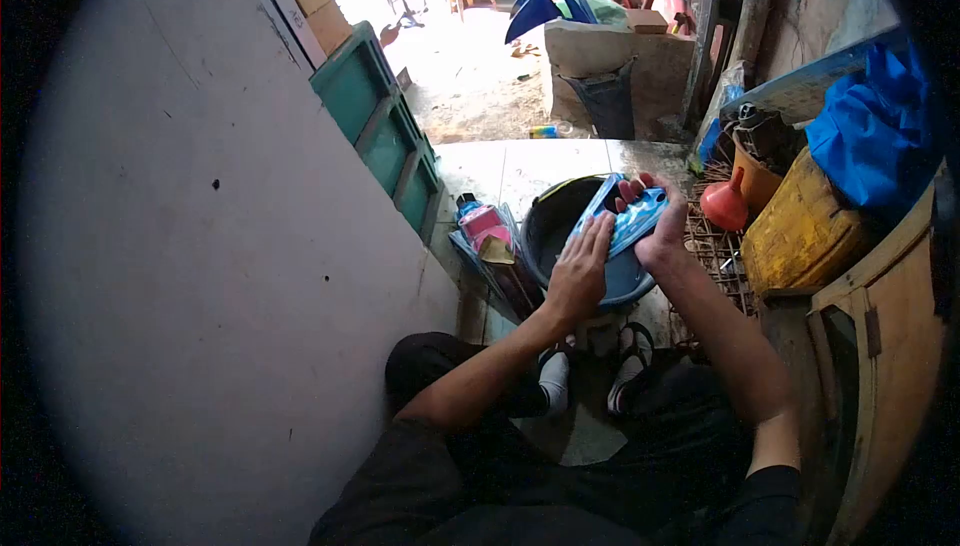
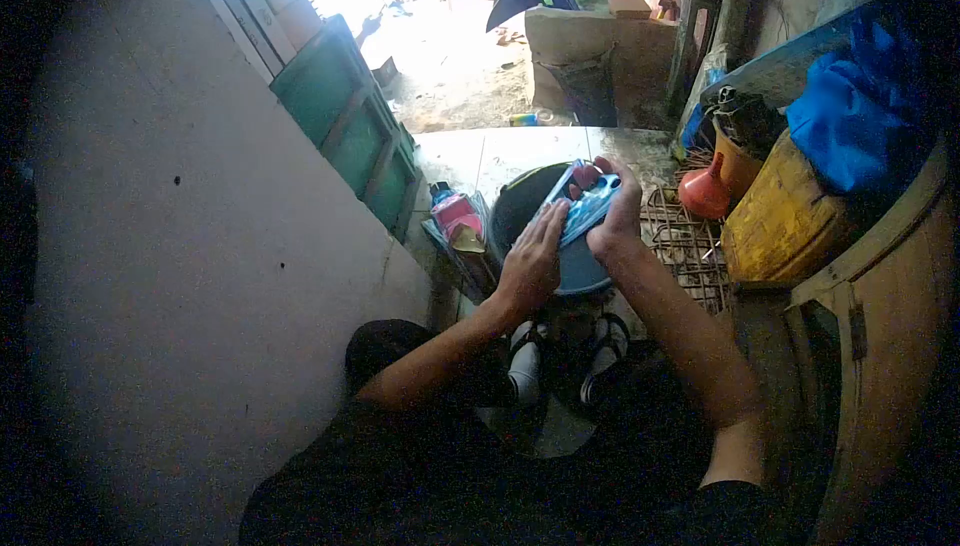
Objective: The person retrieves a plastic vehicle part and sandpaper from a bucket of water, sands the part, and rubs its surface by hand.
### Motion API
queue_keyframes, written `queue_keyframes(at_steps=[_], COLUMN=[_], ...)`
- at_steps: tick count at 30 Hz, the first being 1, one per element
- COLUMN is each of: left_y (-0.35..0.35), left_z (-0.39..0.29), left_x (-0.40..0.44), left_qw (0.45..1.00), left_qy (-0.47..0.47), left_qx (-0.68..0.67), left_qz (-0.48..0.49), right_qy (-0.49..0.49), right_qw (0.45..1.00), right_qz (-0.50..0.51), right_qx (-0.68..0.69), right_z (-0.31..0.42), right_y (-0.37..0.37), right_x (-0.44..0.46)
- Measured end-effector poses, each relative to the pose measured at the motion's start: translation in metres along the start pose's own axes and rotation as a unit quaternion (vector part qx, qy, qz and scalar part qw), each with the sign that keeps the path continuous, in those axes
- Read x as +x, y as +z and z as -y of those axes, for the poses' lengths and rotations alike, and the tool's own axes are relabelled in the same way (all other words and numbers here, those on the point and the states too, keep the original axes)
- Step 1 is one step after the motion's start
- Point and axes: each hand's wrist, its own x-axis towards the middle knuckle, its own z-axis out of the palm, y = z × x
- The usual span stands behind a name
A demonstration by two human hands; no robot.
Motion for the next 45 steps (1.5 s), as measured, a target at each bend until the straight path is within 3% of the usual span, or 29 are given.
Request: queue_keyframes(at_steps=[7,12,14,17,21,25,29,31,32,33,37,39,40,45], left_y=[-0.008,-0.013,-0.003,0.019,0.006,0.013,0.003,0.006,0.008,0.014,0.015,0.009,0.013,0.023], left_z=[0.020,0.029,0.026,0.017,0.013,0.031,0.026,0.036,0.042,0.045,0.031,0.039,0.042,0.039], left_x=[0.004,0.008,0.000,-0.019,-0.015,-0.005,-0.006,0.001,0.008,0.007,-0.001,0.004,0.010,0.010], left_qw=[0.995,0.994,0.968,0.913,0.952,0.935,0.959,0.936,0.904,0.905,0.931,0.964,0.904,0.928], left_qy=[-0.077,-0.071,-0.134,-0.134,-0.064,-0.165,-0.077,-0.086,-0.174,-0.172,-0.094,-0.064,-0.156,-0.145], left_qx=[-0.054,-0.071,-0.211,-0.384,-0.298,-0.314,-0.274,-0.341,-0.391,-0.389,-0.352,-0.257,-0.399,-0.342], left_qz=[-0.040,-0.037,0.005,0.030,0.024,-0.001,0.011,-0.012,0.009,0.011,-0.023,-0.011,-0.006,-0.023], right_qy=[-0.009,-0.054,-0.098,-0.117,-0.155,-0.224,-0.197,-0.206,-0.233,-0.262,-0.291,-0.265,-0.268,-0.289], right_qw=[0.999,0.998,0.994,0.987,0.980,0.943,0.963,0.962,0.944,0.921,0.906,0.922,0.910,0.900], right_qz=[0.031,0.040,0.039,0.031,0.046,0.121,0.115,0.128,0.132,0.135,0.194,0.188,0.213,0.252], right_qx=[0.005,-0.015,-0.009,-0.105,-0.118,-0.214,-0.145,-0.129,-0.191,-0.253,-0.239,-0.213,-0.232,-0.208], right_z=[-0.016,-0.029,-0.044,-0.063,-0.062,-0.069,-0.060,-0.065,-0.069,-0.070,-0.059,-0.060,-0.061,-0.054], right_y=[0.030,0.022,0.013,0.007,0.019,0.036,0.036,0.037,0.038,0.040,0.048,0.050,0.049,0.061], right_x=[-0.004,-0.001,0.002,-0.001,0.002,-0.008,0.006,0.007,0.005,0.005,0.003,-0.001,0.001,0.001])
